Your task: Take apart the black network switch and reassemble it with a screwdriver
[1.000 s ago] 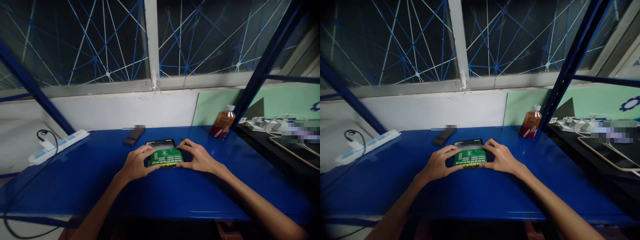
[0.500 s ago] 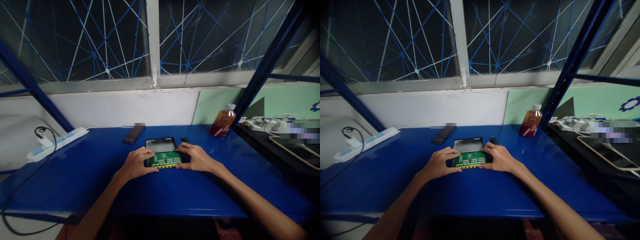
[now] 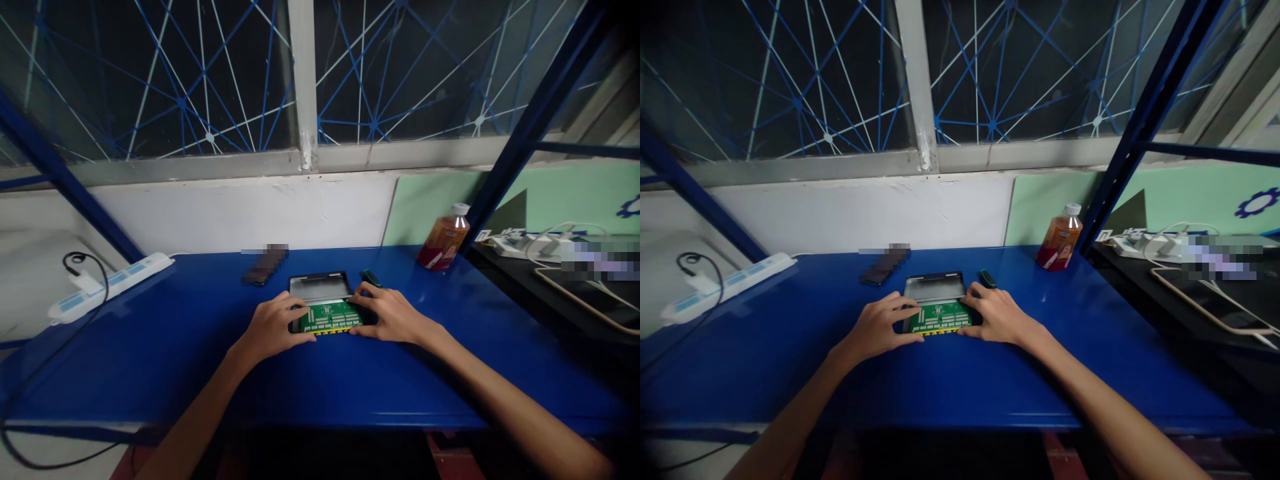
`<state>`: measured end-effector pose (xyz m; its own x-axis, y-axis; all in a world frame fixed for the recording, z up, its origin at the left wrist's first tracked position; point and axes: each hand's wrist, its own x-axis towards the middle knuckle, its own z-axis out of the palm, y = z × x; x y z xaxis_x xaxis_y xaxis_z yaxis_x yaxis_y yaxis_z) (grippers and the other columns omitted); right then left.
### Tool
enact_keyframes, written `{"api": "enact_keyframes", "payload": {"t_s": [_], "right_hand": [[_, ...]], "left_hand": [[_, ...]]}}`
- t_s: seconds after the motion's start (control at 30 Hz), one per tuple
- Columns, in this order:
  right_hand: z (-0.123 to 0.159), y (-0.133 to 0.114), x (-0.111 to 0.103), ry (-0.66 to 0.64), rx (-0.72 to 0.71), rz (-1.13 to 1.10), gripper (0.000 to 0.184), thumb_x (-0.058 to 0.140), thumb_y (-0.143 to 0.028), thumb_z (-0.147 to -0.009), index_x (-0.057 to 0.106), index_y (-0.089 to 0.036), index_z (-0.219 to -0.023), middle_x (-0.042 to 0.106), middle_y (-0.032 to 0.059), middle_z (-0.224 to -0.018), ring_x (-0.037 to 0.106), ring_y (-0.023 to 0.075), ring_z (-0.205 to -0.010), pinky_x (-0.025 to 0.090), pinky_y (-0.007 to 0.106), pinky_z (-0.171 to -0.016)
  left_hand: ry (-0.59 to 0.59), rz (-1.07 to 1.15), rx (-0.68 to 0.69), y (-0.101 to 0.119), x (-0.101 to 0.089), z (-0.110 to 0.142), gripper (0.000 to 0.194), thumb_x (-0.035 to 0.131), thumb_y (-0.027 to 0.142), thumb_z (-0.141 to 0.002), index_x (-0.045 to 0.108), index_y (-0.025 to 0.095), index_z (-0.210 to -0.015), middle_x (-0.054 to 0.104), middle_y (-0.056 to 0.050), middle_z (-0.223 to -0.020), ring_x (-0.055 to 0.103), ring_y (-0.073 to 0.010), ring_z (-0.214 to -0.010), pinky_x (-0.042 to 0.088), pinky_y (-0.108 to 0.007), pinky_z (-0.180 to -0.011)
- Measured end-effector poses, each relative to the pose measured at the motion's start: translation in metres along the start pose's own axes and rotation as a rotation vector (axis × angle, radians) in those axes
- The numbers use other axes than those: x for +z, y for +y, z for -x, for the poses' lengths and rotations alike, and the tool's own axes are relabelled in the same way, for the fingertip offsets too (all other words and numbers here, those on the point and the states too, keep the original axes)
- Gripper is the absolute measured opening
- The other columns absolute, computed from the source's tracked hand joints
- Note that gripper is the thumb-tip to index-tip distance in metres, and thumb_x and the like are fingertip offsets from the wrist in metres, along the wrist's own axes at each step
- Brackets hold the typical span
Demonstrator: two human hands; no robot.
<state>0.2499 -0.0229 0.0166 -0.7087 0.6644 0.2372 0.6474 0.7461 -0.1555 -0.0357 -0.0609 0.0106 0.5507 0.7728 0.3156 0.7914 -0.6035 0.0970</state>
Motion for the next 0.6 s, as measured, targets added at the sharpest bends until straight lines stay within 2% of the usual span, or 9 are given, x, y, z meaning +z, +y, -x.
{"api": "enact_keyframes", "payload": {"t_s": [0.23,0.6], "right_hand": [[0.0003,0.0025,0.0040,0.022,-0.004,-0.007,0.062,0.056,-0.061,-0.080,0.060,-0.016,-0.123,0.059,0.0130,-0.108,0.062,0.0253,-0.082,0.046,0.036,-0.065],[0.0002,0.0024,0.0024,0.013,-0.007,0.008,0.064,0.055,-0.062,-0.080,0.057,-0.016,-0.124,0.060,0.0129,-0.107,0.063,0.0257,-0.082,0.046,0.035,-0.064]], "left_hand": [[0.040,-0.030,0.015,0.0008,-0.0007,-0.0005,0.038,0.064,0.055,-0.078,0.068,0.023,-0.098,0.063,-0.007,-0.106,0.057,-0.0215,-0.087,0.044,-0.029,-0.066],[0.027,-0.017,0.010,0.0005,0.0006,-0.0005,0.039,0.063,0.053,-0.079,0.064,0.022,-0.104,0.061,-0.007,-0.110,0.057,-0.0226,-0.091,0.043,-0.028,-0.065]]}}
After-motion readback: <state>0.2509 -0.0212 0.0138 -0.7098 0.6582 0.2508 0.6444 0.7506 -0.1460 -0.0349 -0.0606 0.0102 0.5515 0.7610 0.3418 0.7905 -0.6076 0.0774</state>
